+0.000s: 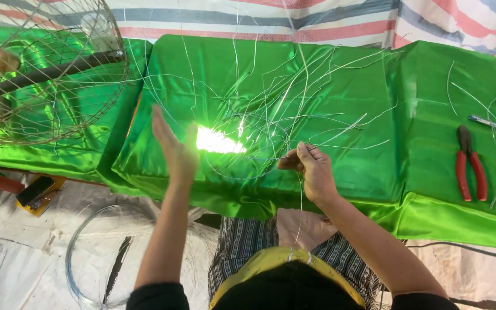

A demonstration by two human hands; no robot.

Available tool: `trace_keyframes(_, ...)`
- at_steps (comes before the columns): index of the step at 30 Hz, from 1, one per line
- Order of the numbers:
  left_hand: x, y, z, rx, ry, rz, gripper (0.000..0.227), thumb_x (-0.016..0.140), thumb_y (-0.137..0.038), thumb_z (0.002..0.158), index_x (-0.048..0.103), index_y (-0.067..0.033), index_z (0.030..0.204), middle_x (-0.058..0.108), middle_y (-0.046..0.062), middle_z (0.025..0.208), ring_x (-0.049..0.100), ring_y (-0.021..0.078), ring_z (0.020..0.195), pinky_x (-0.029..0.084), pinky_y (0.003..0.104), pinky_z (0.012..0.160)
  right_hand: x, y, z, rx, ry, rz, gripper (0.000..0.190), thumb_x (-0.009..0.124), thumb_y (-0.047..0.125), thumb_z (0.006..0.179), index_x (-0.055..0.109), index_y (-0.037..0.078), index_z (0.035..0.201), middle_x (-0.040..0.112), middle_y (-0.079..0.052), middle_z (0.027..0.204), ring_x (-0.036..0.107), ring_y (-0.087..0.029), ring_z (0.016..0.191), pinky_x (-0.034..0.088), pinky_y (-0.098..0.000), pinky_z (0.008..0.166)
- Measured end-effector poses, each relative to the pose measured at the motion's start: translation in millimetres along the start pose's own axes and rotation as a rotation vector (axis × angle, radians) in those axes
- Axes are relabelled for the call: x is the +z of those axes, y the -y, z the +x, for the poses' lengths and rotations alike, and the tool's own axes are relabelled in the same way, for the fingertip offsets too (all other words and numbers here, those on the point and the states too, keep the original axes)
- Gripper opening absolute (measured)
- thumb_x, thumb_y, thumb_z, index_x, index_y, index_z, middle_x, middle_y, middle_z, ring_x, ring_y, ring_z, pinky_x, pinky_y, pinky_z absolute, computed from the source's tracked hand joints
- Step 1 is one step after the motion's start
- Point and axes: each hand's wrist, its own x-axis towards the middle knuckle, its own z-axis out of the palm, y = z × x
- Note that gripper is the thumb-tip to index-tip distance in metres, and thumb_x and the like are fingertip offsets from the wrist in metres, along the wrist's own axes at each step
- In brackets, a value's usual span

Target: Assembling a wire structure by spot welding metal wires together and trimming them with pliers.

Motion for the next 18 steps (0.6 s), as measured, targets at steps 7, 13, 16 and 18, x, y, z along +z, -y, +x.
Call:
trace_keyframes(7, 31.3, -12.6, -85.7, 0.306, -0.037, 0.266, 0.042, 0.068, -0.054, 0.094, 0.057, -0.0141, 0.091, 0.046, 0.002, 0.091, 0.047, 0.0238, 0.092, 0.04, 0.041, 0.09, -1.5, 3.8, 5.3, 0.067, 0.049, 0.018, 0.035, 0.056, 0.03, 0.107, 0.072, 0.002, 0.094, 0.077, -0.028, 0.093, 0.078, -0.041, 0.088, 0.063, -0.0439, 0.079)
trace_keyframes(13, 26.5, -17.3, -79.2, 0.068, 0.04, 0.224, 0.078, 0.065, -0.081, 0.084, 0.061, -0.0084, 0.112, 0.056, 0.006, 0.099, 0.057, 0.028, 0.101, 0.047, 0.045, 0.091, 4.1, 7.4, 2.9, 0.055, 0.128, 0.043, 0.04, 0.052, 0.037, 0.109, 0.07, 0.004, 0.096, 0.078, -0.025, 0.099, 0.078, -0.039, 0.093, 0.062, -0.0417, 0.081)
trace_keyframes(16, 15.7, -50.4, -69.3, -0.037, 0.13, 0.136, 0.074, 0.061, -0.079, 0.088, 0.062, -0.0114, 0.117, 0.06, 0.008, 0.108, 0.058, 0.0296, 0.106, 0.045, 0.049, 0.092, 3.7, 3.9, 3.1, 0.039, 0.193, 0.076, 0.044, 0.048, 0.042, 0.109, 0.068, 0.005, 0.097, 0.078, -0.025, 0.1, 0.078, -0.04, 0.096, 0.061, -0.0424, 0.084)
trace_keyframes(18, 11.2, -64.8, -63.1, -0.065, 0.165, 0.082, 0.065, 0.058, -0.074, 0.094, 0.061, -0.013, 0.116, 0.061, 0.008, 0.113, 0.058, 0.0314, 0.108, 0.043, 0.052, 0.093, 4.4, 0.2, 3.8, 0.038, 0.243, 0.089, 0.046, 0.044, 0.045, 0.11, 0.066, 0.006, 0.098, 0.077, -0.025, 0.101, 0.077, -0.041, 0.097, 0.059, -0.0434, 0.087)
